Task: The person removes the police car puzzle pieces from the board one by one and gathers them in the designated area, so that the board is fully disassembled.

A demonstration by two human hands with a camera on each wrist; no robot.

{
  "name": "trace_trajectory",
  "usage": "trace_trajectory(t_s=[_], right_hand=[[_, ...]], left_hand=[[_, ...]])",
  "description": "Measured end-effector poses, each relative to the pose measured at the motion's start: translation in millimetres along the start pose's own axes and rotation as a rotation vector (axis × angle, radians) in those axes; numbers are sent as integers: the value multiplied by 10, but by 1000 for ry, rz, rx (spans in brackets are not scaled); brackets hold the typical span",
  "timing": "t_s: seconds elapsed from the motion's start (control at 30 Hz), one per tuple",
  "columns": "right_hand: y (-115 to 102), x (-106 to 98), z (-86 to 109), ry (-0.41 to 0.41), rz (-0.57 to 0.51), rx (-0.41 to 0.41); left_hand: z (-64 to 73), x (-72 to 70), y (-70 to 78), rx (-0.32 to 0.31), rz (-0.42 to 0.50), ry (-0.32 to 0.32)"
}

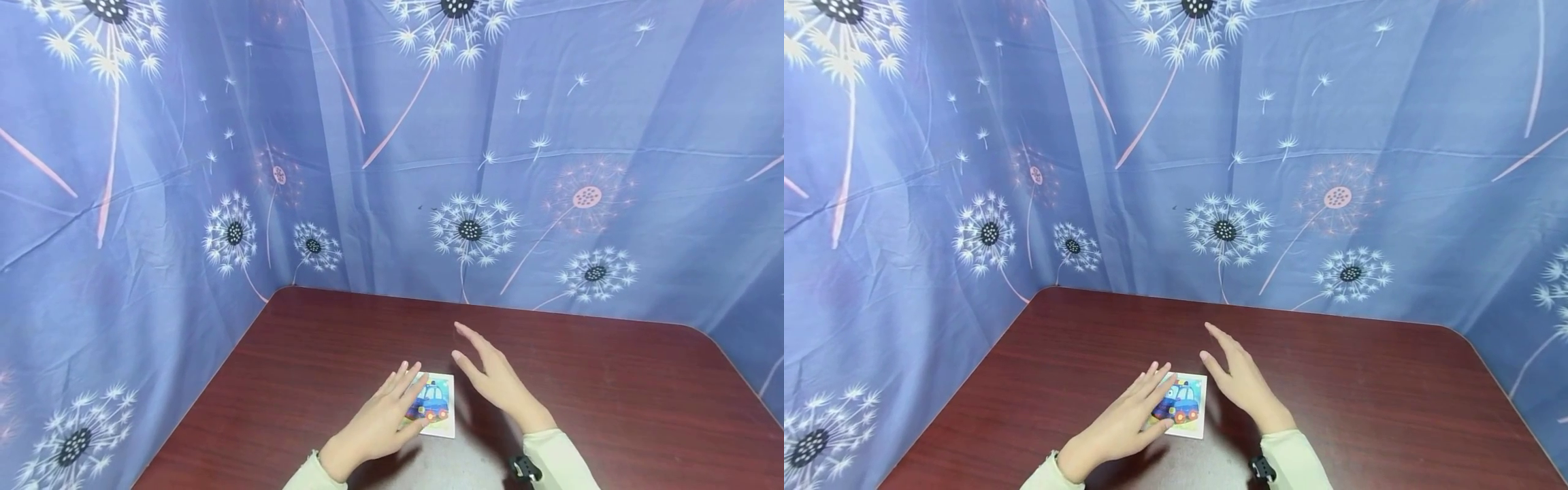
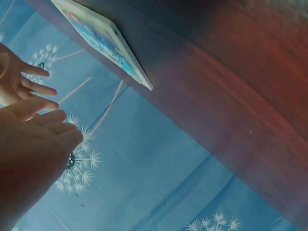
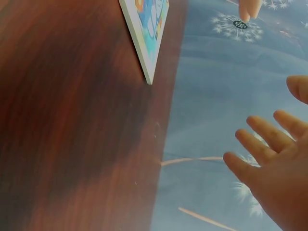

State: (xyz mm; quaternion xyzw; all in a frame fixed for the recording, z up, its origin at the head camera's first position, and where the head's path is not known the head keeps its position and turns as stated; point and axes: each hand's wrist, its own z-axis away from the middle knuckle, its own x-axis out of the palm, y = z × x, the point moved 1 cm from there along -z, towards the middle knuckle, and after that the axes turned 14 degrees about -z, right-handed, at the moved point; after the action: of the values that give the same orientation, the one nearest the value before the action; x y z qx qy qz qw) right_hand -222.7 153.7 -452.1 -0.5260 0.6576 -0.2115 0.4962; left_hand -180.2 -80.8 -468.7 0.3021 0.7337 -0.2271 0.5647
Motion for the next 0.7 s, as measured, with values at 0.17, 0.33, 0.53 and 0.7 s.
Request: trace_trajectory(t_s=[0.17, 0.33, 0.53, 0.7], right_hand=[[46, 100, -35, -26, -76, -5], [86, 202, -69, -62, -147, 13], [134, 318, -113, -125, -238, 67], [126, 373, -151, -199, -311, 96]], left_hand=[[16, 12, 49, 15, 8, -77], [30, 47, 80, 17, 3, -173], [32, 85, 114, 27, -7, -233], [24, 125, 138, 18, -29, -282]])
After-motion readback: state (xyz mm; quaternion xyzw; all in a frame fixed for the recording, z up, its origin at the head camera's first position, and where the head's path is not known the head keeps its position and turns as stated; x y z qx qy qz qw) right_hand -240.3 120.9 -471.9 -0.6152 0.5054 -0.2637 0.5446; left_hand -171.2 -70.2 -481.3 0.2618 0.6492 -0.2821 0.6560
